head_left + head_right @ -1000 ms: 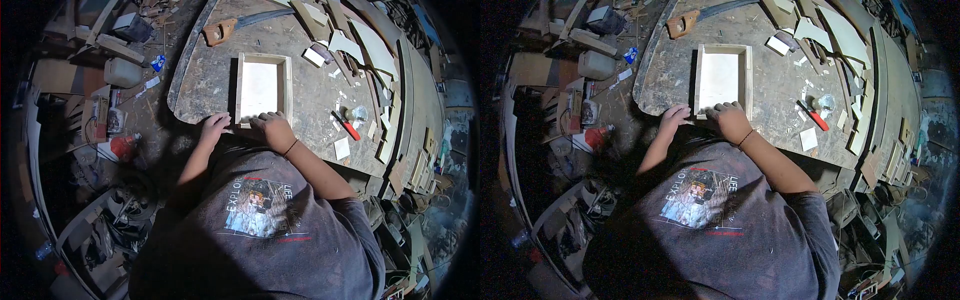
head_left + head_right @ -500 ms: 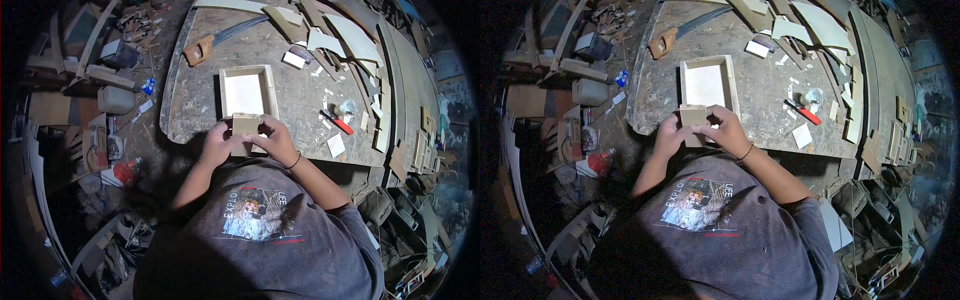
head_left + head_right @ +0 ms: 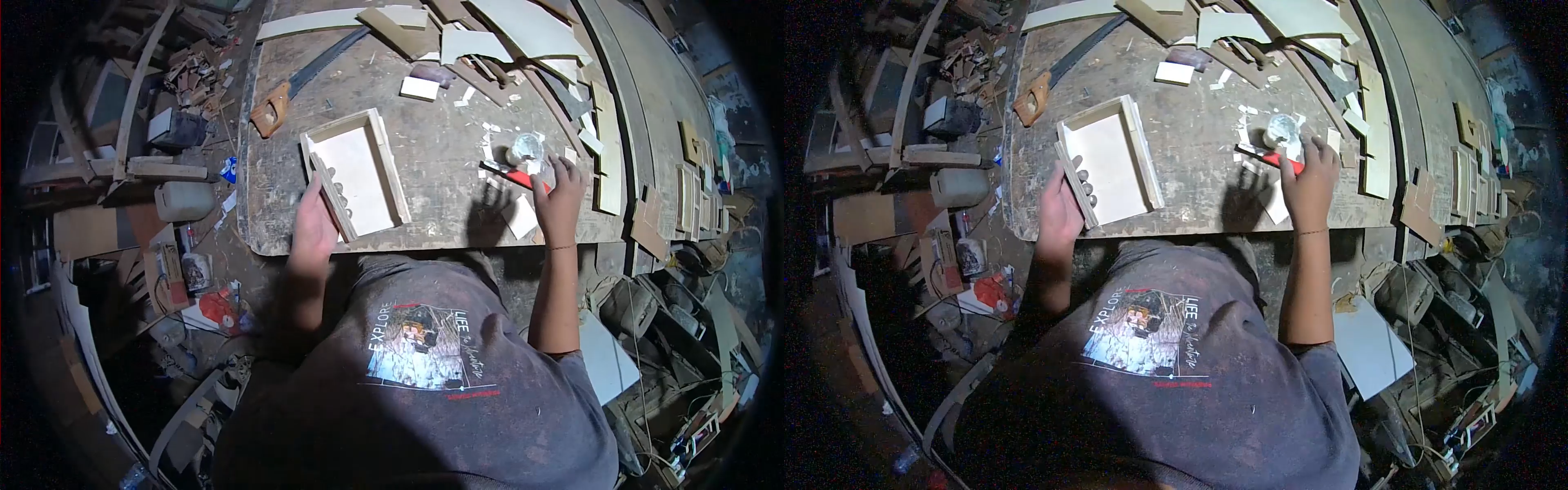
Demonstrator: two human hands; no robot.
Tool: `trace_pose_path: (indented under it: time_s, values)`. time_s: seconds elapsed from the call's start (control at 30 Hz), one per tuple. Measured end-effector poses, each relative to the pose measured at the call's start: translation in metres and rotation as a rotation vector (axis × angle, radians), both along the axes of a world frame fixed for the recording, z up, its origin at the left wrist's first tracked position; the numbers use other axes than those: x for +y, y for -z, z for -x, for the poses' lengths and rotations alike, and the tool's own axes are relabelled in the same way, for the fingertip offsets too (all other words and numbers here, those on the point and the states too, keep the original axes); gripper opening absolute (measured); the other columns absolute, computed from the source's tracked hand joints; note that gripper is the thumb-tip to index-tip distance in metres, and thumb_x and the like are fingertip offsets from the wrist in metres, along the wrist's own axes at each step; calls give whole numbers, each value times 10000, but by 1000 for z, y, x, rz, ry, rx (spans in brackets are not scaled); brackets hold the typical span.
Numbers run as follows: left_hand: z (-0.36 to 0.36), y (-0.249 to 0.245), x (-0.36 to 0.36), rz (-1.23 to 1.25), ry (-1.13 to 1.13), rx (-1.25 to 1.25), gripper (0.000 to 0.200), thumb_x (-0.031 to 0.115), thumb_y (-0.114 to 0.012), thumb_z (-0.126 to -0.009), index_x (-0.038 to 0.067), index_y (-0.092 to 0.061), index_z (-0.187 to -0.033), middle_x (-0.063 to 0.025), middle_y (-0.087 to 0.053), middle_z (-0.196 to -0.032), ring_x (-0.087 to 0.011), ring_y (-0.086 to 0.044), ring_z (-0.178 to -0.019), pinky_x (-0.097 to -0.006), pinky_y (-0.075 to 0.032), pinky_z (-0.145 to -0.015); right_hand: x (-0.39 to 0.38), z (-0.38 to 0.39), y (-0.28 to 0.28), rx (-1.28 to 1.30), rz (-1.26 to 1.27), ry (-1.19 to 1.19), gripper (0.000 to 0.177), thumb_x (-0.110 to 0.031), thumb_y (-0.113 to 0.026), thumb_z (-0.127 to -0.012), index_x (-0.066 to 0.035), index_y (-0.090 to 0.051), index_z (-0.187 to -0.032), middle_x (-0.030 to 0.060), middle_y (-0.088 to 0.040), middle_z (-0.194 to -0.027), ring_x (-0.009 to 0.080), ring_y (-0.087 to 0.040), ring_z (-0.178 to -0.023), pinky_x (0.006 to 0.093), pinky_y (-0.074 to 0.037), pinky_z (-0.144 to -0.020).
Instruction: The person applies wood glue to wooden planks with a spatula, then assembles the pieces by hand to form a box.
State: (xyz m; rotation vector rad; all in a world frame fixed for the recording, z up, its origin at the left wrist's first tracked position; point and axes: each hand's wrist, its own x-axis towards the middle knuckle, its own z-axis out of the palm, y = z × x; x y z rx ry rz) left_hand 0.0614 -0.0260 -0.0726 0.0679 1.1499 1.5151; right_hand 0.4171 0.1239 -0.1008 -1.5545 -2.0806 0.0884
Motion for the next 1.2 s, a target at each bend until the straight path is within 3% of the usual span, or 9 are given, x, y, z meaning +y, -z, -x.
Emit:
trace_pose_path:
  time_s: [0.1, 0.2, 0.27, 0.43, 0.53, 0.67, 0.77, 0.97, 1.2]
  values:
    - [-26, 25, 7, -19, 81, 28, 470, 336, -577, -930, 37, -468, -1277, -10, -513, -879, -109, -493, -701, -279, -429, -604, 8, -31, 11, -22, 83, 10, 487, -189, -728, -746, -78, -589, -1199, 184, -541, -1202, 373, -473, -1132, 459, -375, -996]
    - [-75, 23, 28, 2, 182, 348, 446, 228, -658, -873, 17, -496, -1231, -53, -593, -1000, -161, -591, -896, -322, -492, -794, 21, -51, 18, -12, 150, -37, 522, -218, -729, -738, -123, -582, -1231, 185, -531, -1212, 375, -474, -1136, 455, -379, -994]
    - [-85, 99, 37, 116, 153, 804, 599, 281, -737, -793, -30, -475, -1232, -123, -603, -1130, -252, -587, -1023, -331, -464, -879, 29, -55, 19, 9, 212, -115, 512, -221, -729, -739, -131, -592, -1224, 187, -528, -1204, 369, -478, -1124, 442, -399, -976]
    - [-149, 117, 76, 124, 249, 908, 587, 304, -752, -775, -19, -511, -1201, -143, -623, -1103, -243, -589, -1017, -336, -457, -878, 55, -45, 26, -9, 208, -381, 444, -302, -733, -763, -131, -647, -1163, 140, -589, -1016, 338, -532, -932, 439, -437, -825]
    - [-184, 70, 94, 241, 233, 909, 570, 294, -750, -775, -22, -520, -1190, -140, -628, -1084, -232, -594, -1001, -332, -457, -878, 66, -39, 30, -86, 221, -471, 326, -257, -717, -757, -124, -679, -1053, 99, -612, -977, 316, -540, -941, 442, -423, -816]
    - [-199, 68, 113, 171, 223, 876, 567, 253, -748, -775, -29, -507, -1205, -133, -626, -1088, -212, -593, -1002, -332, -461, -873, 77, -39, 26, -132, 228, -522, 173, -179, -658, -773, -113, -689, -930, 82, -635, -921, 303, -561, -929, 444, -421, -819]
    - [-203, 66, 123, 271, 340, 860, 810, 391, -738, -764, -50, -399, -1354, -225, -546, -1272, -304, -525, -1189, -360, -390, -1006, 84, -41, 31, -130, 252, -480, 126, -146, -620, -777, -103, -684, -878, 90, -645, -893, 300, -575, -921, 444, -429, -821]
    - [-215, 96, 141, 151, 216, 804, 591, 259, -763, -755, -34, -509, -1201, -157, -628, -1105, -237, -603, -1008, -333, -465, -879, 102, -51, 43, -257, 192, -469, 136, -132, -562, -795, -93, -673, -864, 98, -648, -892, 293, -587, -914, 453, -444, -818]
    - [-220, 111, 155, 126, 235, 898, 564, 237, -778, -739, -24, -516, -1164, -165, -642, -1056, -248, -625, -969, -351, -483, -853, 118, -53, 42, -293, 219, -495, 120, -164, -586, -800, -90, -668, -847, 99, -648, -893, 286, -595, -929, 441, -443, -806]
